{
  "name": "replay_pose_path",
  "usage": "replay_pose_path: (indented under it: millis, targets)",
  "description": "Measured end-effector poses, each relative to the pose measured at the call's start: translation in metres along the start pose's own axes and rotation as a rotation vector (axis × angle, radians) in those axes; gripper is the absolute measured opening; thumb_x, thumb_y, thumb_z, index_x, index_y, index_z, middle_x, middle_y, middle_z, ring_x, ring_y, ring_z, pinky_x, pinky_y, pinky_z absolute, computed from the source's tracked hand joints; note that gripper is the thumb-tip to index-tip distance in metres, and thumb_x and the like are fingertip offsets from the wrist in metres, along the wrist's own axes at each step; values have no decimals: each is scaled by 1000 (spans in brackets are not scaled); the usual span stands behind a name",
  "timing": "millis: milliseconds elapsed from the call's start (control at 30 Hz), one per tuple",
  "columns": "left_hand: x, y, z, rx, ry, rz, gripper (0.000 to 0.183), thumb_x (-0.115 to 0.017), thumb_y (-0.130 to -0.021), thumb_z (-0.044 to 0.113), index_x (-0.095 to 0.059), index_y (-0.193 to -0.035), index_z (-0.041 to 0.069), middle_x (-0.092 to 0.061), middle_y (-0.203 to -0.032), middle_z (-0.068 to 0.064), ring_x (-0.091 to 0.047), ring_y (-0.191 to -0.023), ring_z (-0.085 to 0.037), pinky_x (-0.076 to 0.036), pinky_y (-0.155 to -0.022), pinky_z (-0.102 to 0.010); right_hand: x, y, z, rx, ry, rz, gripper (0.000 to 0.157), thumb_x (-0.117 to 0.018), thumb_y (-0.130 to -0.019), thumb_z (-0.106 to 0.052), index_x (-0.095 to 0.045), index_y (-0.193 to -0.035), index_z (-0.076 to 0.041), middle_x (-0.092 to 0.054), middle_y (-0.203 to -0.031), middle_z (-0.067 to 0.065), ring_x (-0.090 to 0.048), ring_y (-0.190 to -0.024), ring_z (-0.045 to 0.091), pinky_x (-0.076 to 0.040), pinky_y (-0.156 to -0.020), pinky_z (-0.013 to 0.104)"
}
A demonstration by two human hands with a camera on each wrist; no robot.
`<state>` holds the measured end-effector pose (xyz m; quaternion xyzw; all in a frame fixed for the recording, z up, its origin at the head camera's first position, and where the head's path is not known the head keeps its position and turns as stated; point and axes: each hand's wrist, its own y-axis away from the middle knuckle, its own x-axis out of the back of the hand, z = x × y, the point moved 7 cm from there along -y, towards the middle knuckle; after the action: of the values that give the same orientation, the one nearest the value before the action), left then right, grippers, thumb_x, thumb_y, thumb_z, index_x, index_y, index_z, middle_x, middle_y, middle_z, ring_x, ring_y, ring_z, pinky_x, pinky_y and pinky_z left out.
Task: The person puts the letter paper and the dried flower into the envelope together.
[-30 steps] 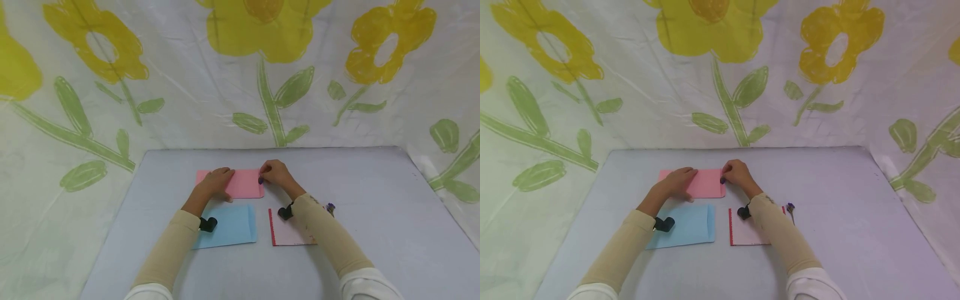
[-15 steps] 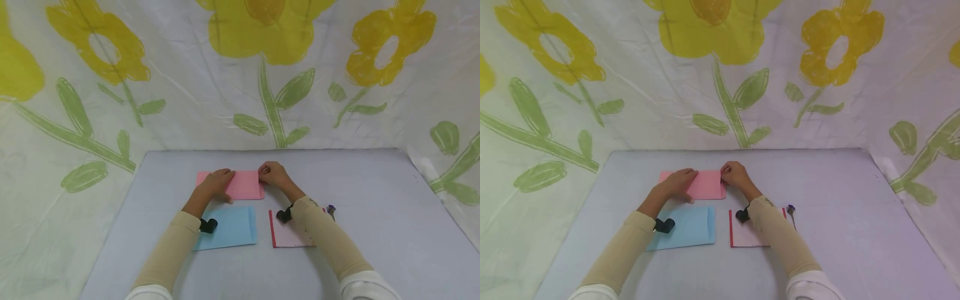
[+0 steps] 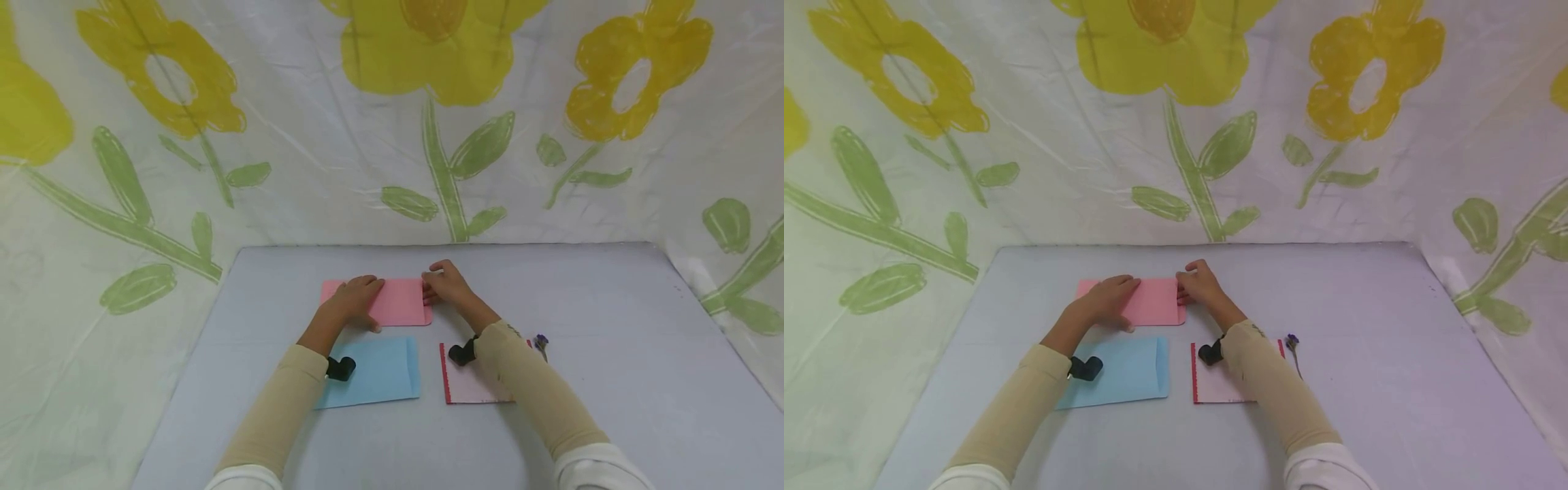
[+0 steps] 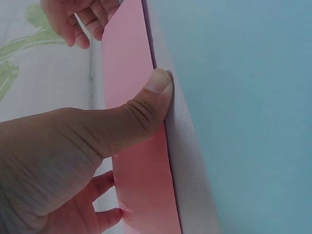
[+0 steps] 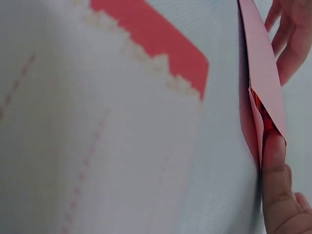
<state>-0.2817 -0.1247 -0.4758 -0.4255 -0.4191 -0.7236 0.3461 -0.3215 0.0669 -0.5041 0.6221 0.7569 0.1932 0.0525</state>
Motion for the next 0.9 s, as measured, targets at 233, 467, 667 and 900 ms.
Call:
replay_pose_path:
  millis: [233, 467, 667, 900]
  targets:
    - [-1, -1, -1, 9, -16, -8, 99, -85, -80, 35, -30, -158, 9, -30, -161, -14, -23, -148, -34, -20, -118, -56, -3, 4, 1, -13, -45, -18, 45, -55, -104, -19, -35, -139, 1, -64, -108, 23, -68, -82, 24, -59, -73, 32]
    - [-1, -1, -1, -8, -13, -18, 101, -85, -81, 35, -26, -159, 7, -28, -161, -15, -21, -149, -34, -20, -118, -57, 15, 24, 4, 116, 124, -82, 34, -56, -100, -12, -49, -130, 2, -66, -104, 20, -70, -92, 27, -58, -84, 36]
    - [1, 7, 1, -50, -9, -15, 100, -84, -83, 32, -24, -159, 6, -22, -163, -18, -16, -150, -38, -18, -118, -58, 43, 61, 2, 307, 458, -121, 28, -62, -98, -13, -60, -124, -1, -67, -100, 10, -65, -95, 26, -54, -83, 40]
    - [1, 38, 6, -115, 91, 113, 94, -81, -86, 32, -27, -158, 4, -22, -162, -20, -13, -149, -43, -17, -118, -58, 82, 107, 17, 317, 754, -100, 54, -81, -86, -24, -59, -131, -5, -65, -116, 13, -59, -112, 34, -49, -95, 52]
